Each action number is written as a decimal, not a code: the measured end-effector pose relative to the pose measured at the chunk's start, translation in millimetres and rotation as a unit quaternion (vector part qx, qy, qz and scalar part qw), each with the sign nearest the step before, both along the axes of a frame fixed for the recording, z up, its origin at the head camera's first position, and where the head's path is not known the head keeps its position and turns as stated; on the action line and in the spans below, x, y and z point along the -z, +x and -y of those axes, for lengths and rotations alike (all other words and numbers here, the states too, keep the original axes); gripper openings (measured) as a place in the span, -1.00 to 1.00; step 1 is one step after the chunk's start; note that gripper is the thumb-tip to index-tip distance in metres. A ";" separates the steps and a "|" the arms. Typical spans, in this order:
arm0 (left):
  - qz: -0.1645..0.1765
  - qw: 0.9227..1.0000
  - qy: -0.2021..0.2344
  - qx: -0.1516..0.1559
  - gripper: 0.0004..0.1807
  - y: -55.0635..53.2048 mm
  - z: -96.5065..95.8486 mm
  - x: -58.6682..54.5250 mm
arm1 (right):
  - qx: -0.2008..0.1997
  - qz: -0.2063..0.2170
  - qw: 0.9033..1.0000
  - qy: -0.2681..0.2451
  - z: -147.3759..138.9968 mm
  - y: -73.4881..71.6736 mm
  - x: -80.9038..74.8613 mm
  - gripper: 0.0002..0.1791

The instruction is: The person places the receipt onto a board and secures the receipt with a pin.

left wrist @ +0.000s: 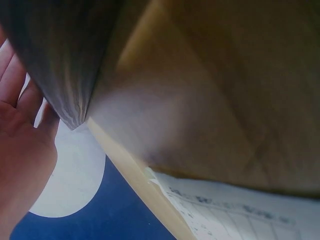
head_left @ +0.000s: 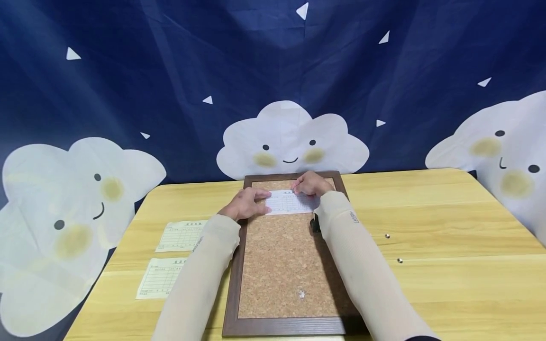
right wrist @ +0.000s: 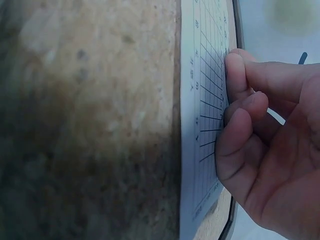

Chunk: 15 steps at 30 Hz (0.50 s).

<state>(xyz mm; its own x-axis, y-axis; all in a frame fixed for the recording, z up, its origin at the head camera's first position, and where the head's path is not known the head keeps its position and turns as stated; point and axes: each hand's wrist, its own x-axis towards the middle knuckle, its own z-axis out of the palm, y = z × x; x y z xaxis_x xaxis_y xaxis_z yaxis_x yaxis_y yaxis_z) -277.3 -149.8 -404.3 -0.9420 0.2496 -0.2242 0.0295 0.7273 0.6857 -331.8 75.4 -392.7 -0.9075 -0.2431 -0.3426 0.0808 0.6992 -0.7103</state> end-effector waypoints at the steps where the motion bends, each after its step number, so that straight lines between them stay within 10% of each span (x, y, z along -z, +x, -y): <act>1: -0.002 1.000 -0.001 0.001 -0.41 0.1 -0.1 0.1 | 0.000 0.002 1.000 0.001 0.0 -0.5 -0.2 -0.82; 15: -0.005 1.000 0.007 0.003 -0.42 2.8 -0.6 -0.6 | 0.006 0.002 1.000 -0.007 -0.2 5.8 -4.8 -0.82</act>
<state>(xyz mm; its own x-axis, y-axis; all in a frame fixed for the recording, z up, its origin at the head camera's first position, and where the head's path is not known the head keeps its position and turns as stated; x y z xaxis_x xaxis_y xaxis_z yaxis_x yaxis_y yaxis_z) -274.6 -149.3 -403.7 -0.9430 0.2577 -0.2106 0.0405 0.7171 0.6958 -326.0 75.6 -387.8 -0.9092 -0.2373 -0.3422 0.0909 0.6888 -0.7192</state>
